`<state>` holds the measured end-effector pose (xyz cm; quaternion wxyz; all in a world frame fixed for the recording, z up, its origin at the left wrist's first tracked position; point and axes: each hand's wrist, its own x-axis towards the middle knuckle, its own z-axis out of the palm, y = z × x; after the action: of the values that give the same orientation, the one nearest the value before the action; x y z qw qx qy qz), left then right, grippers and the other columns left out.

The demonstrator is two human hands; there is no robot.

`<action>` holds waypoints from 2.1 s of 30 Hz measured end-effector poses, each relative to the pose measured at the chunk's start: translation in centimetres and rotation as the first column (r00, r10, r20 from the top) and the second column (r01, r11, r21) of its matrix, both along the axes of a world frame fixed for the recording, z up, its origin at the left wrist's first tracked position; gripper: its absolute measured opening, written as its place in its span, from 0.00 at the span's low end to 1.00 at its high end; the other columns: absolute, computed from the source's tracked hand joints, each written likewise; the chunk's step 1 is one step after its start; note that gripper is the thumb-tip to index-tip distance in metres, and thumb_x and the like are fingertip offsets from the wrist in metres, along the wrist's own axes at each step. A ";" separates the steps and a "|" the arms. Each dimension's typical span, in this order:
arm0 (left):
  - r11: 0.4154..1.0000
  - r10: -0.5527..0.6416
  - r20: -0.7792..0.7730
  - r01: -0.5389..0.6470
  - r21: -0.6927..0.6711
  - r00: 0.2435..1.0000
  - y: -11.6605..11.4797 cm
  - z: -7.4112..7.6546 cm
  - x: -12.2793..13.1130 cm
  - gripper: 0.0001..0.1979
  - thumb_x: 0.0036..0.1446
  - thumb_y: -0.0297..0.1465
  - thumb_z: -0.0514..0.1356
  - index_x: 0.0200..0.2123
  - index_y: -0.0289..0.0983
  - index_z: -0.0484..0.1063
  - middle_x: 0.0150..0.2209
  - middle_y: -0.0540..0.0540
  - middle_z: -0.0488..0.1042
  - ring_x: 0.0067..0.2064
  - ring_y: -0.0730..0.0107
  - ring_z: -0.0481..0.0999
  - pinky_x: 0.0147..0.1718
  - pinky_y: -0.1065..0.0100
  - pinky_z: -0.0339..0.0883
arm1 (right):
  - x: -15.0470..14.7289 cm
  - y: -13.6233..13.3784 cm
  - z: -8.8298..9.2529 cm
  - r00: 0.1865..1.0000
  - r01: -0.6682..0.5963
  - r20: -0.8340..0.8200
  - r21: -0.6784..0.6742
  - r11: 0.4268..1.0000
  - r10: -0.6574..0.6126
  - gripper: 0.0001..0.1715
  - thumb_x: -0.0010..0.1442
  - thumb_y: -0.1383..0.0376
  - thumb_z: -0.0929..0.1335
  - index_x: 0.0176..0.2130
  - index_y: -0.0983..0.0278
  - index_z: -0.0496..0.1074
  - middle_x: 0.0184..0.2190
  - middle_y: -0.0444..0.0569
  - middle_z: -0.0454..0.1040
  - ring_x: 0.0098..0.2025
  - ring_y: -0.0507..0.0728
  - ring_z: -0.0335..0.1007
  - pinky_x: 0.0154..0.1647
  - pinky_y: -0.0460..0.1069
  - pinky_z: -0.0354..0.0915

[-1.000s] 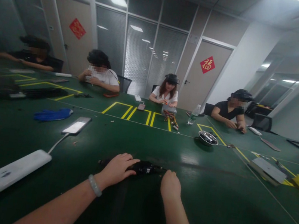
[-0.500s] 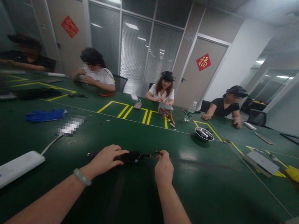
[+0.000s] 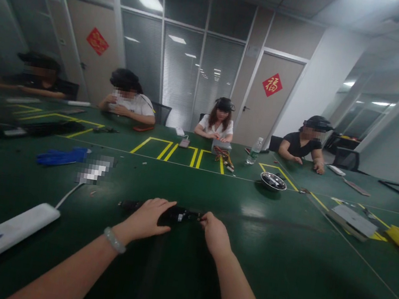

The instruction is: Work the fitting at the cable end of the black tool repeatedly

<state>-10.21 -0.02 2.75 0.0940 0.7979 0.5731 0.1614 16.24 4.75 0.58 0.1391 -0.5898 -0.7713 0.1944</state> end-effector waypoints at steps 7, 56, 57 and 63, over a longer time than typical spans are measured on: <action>0.992 -0.047 0.007 0.046 0.117 0.999 1.7 -0.3 4.7 0.21 0.57 0.38 0.60 0.54 0.45 0.65 0.52 0.45 0.68 0.53 0.58 0.67 0.53 0.56 0.60 | -0.2 -0.2 0.6 0.999 -0.009 -0.043 0.101 0.995 0.014 0.09 0.60 0.66 0.65 0.38 0.60 0.75 0.40 0.46 0.75 0.41 0.53 0.71 0.44 0.46 0.60; 0.975 -0.008 0.007 0.006 0.221 1.000 3.7 -2.5 6.4 0.09 0.61 0.36 0.56 0.42 0.42 0.71 0.42 0.47 0.69 0.43 0.64 0.69 0.41 0.64 0.62 | -1.4 0.0 -0.4 0.996 0.022 0.081 0.250 0.968 -0.044 0.12 0.64 0.63 0.63 0.43 0.60 0.75 0.43 0.47 0.74 0.42 0.54 0.70 0.45 0.47 0.62; 0.976 -0.009 0.008 0.007 0.219 1.000 3.7 -2.4 6.4 0.09 0.61 0.36 0.56 0.43 0.42 0.71 0.42 0.47 0.69 0.43 0.64 0.69 0.41 0.64 0.61 | -1.5 -0.1 -0.4 0.996 0.019 0.080 0.252 0.967 -0.040 0.12 0.64 0.63 0.63 0.43 0.60 0.75 0.43 0.47 0.74 0.43 0.54 0.70 0.45 0.47 0.62; 0.977 -0.021 0.026 0.015 0.215 0.999 3.6 -2.3 6.3 0.09 0.61 0.34 0.56 0.43 0.43 0.72 0.43 0.48 0.69 0.43 0.64 0.69 0.42 0.64 0.61 | -2.1 -0.3 -0.5 0.995 0.004 0.093 0.279 0.960 -0.031 0.13 0.65 0.63 0.62 0.44 0.61 0.74 0.44 0.48 0.74 0.43 0.54 0.71 0.46 0.47 0.63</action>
<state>-3.95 3.60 0.49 0.0168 0.8061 0.5438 0.2328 14.14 4.45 0.06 0.1850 -0.5800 -0.7915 0.0538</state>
